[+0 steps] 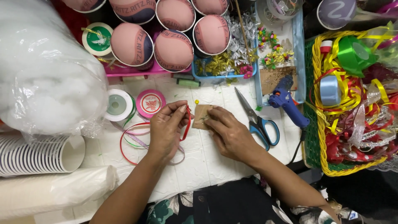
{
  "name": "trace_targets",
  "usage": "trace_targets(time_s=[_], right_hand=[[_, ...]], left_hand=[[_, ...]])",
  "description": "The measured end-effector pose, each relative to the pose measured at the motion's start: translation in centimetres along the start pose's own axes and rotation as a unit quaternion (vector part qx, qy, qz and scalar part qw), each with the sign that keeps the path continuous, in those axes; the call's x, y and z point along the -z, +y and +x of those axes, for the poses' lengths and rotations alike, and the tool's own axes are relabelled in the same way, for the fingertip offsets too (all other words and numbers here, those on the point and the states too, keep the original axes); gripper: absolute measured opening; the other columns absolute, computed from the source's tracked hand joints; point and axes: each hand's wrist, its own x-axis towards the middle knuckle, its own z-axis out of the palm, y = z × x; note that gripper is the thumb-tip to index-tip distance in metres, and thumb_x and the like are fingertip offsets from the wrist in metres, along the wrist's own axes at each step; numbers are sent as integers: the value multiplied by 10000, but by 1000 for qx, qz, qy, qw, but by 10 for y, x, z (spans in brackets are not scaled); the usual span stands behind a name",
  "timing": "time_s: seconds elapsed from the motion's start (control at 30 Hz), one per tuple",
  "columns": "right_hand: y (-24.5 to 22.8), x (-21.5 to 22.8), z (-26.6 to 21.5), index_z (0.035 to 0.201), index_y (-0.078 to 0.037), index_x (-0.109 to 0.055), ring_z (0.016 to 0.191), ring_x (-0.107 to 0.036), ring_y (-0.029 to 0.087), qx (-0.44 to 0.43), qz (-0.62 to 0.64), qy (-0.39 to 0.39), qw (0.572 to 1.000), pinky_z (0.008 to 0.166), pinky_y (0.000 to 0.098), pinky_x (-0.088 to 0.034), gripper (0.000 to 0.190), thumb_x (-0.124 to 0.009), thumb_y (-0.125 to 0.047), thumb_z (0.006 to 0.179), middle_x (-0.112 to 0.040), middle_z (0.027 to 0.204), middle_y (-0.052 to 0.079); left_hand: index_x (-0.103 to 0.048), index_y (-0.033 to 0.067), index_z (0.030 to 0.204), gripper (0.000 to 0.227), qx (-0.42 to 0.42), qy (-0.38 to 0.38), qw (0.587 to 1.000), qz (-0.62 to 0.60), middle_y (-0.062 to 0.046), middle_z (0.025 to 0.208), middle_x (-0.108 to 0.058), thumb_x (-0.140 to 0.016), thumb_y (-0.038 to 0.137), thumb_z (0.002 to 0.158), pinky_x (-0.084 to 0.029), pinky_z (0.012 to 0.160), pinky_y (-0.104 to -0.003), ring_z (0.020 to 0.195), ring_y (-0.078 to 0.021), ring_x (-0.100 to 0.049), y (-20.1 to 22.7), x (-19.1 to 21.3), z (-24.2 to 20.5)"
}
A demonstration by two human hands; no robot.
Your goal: The person is using a needle and thread to sew a red ribbon onto a small piece of cardboard as part of a handicraft project.
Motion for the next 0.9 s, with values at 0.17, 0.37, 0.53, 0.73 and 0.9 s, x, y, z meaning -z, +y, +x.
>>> trace_targets(time_s=[0.17, 0.37, 0.53, 0.73, 0.9], right_hand=[[13, -13, 16, 1103, -47, -697, 1129, -657, 346, 29, -27, 14, 999, 989, 436, -525, 188, -639, -96, 932, -665, 1111, 154], [23, -30, 60, 987, -110, -642, 802, -622, 292, 27, -168, 29, 985, 711, 412, -505, 128, -654, -214, 914, -580, 837, 84], [36, -48, 66, 896, -108, -578, 758, -622, 314, -4, -199, -10, 980, 665, 423, -464, 96, -609, -198, 908, -575, 789, 106], [52, -43, 57, 898, -101, -562, 744, -598, 316, -33, -239, 40, 970, 687, 430, -466, 52, -578, -147, 879, -537, 786, 100], [37, -18, 64, 999, -124, -594, 800, -616, 302, -25, -109, 96, 989, 722, 405, -496, 54, -558, -163, 987, -516, 857, 65]], left_hand=[[-685, -44, 1163, 212, -20, -3, 1000, -8, -132, 880, -706, -667, 30, 966, -619, 665, -196, 762, -190, -739, 9, 3, 1], [-688, -44, 1154, 201, -43, -18, 999, 3, -127, 883, -707, -658, 25, 968, -619, 662, -198, 764, -191, -741, 4, 7, 4], [-685, -42, 1164, 205, -37, -28, 999, -9, -127, 900, -711, -653, 23, 972, -624, 672, -200, 771, -186, -742, 1, 6, 2], [-681, -42, 1160, 217, -6, -33, 999, -22, -141, 879, -726, -673, 26, 955, -612, 663, -190, 757, -179, -740, 6, -1, -8], [-676, -52, 1165, 221, 1, -33, 999, -30, -162, 886, -733, -674, 16, 955, -618, 667, -200, 764, -189, -747, 0, 1, -3]])
